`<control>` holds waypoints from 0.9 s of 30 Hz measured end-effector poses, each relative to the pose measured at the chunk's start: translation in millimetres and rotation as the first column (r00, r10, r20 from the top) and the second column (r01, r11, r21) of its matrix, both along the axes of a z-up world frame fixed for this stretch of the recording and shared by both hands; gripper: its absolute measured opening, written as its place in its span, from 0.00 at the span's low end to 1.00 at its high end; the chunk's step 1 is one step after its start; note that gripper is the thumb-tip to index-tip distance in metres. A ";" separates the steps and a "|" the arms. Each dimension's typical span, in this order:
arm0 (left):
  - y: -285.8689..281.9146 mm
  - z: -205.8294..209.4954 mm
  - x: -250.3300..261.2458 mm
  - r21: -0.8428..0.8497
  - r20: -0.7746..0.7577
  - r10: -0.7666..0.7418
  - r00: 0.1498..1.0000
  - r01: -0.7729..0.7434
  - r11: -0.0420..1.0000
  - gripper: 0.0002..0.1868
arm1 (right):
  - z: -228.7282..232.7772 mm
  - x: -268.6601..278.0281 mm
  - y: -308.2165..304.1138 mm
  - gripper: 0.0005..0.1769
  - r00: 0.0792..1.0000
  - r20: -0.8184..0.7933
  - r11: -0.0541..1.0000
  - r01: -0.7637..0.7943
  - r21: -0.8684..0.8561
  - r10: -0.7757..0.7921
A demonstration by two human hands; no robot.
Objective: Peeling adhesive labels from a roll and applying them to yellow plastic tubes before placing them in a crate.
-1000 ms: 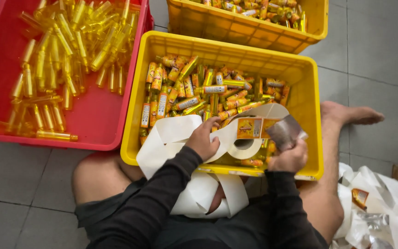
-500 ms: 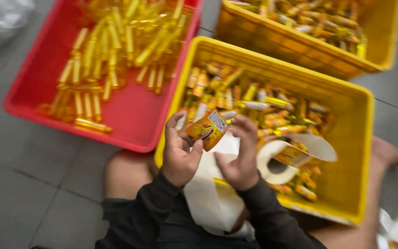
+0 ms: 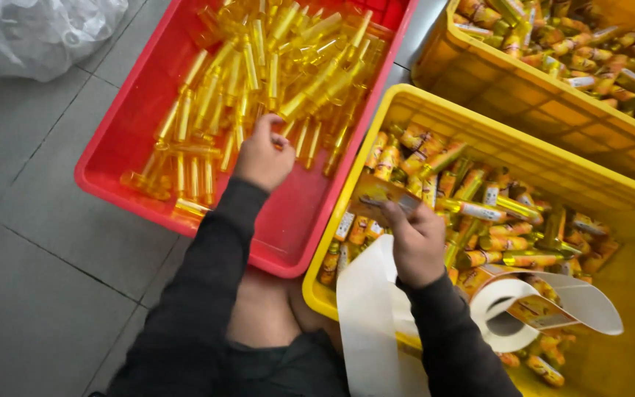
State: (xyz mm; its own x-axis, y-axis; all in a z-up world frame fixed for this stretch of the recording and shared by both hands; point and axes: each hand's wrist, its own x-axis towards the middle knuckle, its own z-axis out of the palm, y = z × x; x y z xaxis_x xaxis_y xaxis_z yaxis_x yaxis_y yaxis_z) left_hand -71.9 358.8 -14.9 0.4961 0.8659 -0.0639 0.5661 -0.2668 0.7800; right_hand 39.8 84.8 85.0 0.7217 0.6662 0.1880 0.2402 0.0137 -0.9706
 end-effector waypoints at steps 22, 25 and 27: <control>18.1 -165.1 53.5 0.291 -0.523 -0.097 0.847 0.284 0.914 0.31 | -19.9 -3.8 -243.6 0.21 0.853 -0.071 0.844 0.522 0.126 -0.517; 20.4 -149.8 44.0 0.219 -0.571 -0.088 0.816 0.254 0.942 0.33 | -19.8 -1.0 -275.4 0.22 0.844 -0.027 0.819 0.527 0.224 -0.536; -3.6 -109.2 26.8 0.161 -0.160 0.045 0.986 -0.019 0.987 0.25 | -23.9 2.5 -293.7 0.18 0.804 0.262 0.842 0.534 0.075 -0.534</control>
State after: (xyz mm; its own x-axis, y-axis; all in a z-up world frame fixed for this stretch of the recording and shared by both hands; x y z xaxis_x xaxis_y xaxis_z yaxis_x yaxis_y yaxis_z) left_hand -45.1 355.2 -124.0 0.4622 0.8868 -0.0023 0.6918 -0.3589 0.6266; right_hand 42.3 -208.8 61.2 0.8872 0.1909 0.4200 0.4536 -0.1946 -0.8697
